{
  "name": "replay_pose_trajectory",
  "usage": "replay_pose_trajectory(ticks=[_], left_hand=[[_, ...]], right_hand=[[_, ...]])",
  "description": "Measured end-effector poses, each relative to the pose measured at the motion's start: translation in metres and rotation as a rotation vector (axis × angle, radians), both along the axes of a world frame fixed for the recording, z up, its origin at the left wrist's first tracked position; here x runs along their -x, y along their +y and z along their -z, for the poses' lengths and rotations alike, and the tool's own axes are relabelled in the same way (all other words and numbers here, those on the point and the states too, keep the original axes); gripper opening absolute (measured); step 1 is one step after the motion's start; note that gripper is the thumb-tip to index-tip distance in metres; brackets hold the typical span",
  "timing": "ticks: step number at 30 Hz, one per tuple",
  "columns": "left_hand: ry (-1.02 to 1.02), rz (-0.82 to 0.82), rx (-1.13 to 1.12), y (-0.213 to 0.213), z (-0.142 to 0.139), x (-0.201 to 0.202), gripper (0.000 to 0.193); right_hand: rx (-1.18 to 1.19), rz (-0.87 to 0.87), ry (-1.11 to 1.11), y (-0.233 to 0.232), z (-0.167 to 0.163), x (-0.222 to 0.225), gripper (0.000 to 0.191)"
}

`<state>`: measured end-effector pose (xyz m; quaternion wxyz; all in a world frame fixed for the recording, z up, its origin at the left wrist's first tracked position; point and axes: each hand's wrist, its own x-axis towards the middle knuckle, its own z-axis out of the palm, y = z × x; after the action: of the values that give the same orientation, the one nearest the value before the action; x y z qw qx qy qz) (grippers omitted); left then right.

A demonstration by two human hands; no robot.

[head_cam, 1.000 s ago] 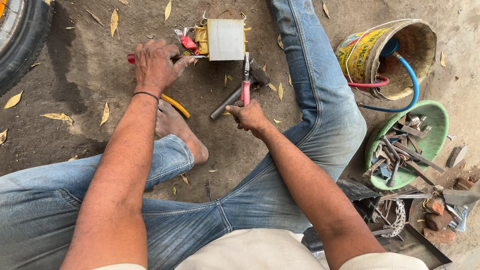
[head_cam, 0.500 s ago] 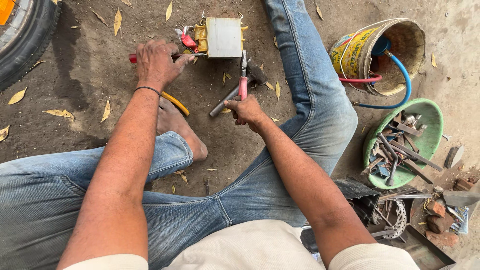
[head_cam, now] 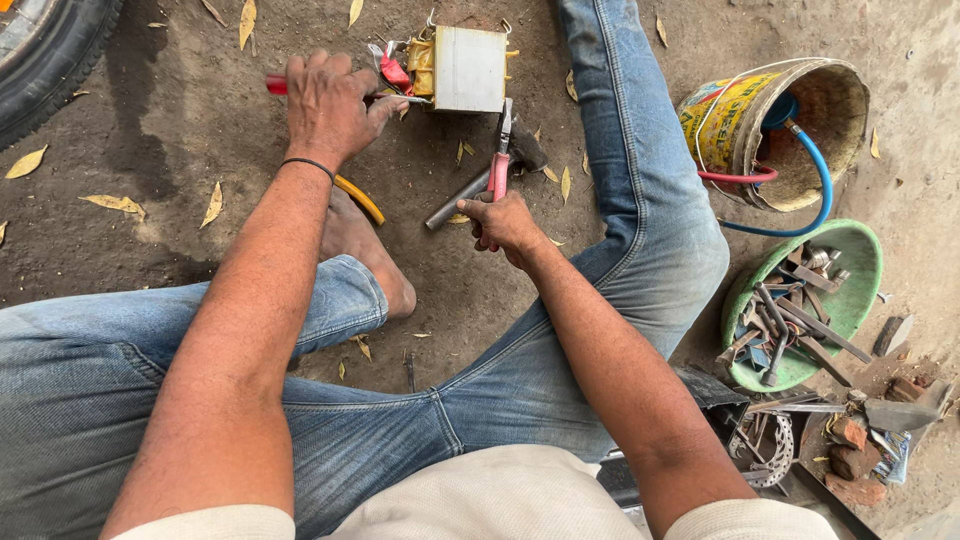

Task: The person sits on the ground working on a small metal box component. They use pliers to grip and turn parts on the box, hold a chisel against it, and strike the chisel with a hammer, repositioning the box between strikes. They also reach into a toolbox to select a hammer.

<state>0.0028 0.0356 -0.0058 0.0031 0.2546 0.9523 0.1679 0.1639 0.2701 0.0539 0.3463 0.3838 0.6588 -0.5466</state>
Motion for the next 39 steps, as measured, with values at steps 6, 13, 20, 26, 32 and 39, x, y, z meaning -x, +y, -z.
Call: replay_pose_trajectory(ticks=[6, 13, 20, 26, 32, 39], left_hand=[[-0.159, -0.055, 0.044, 0.004, -0.001, -0.006, 0.051], [-0.214, -0.034, 0.096, 0.006, -0.007, -0.003, 0.055], [-0.158, -0.032, 0.144, 0.007, -0.001, -0.003, 0.063], [-0.083, -0.032, 0.184, 0.009, -0.006, 0.000, 0.073], [-0.215, -0.025, 0.211, 0.009, -0.019, 0.003, 0.075], [0.002, -0.027, 0.188, 0.010, -0.020, 0.007, 0.059]], right_hand=[[0.002, 0.026, 0.001, -0.001, 0.000, 0.000, 0.030], [-0.005, 0.003, 0.008, -0.001, -0.002, 0.002, 0.032], [0.010, 0.035, 0.027, 0.001, -0.002, 0.002, 0.028], [-0.095, 0.083, 0.102, 0.012, -0.013, -0.002, 0.019], [-0.494, -0.408, 0.437, -0.002, -0.087, 0.027, 0.026], [-0.694, -1.475, 1.099, -0.115, -0.160, 0.173, 0.069]])
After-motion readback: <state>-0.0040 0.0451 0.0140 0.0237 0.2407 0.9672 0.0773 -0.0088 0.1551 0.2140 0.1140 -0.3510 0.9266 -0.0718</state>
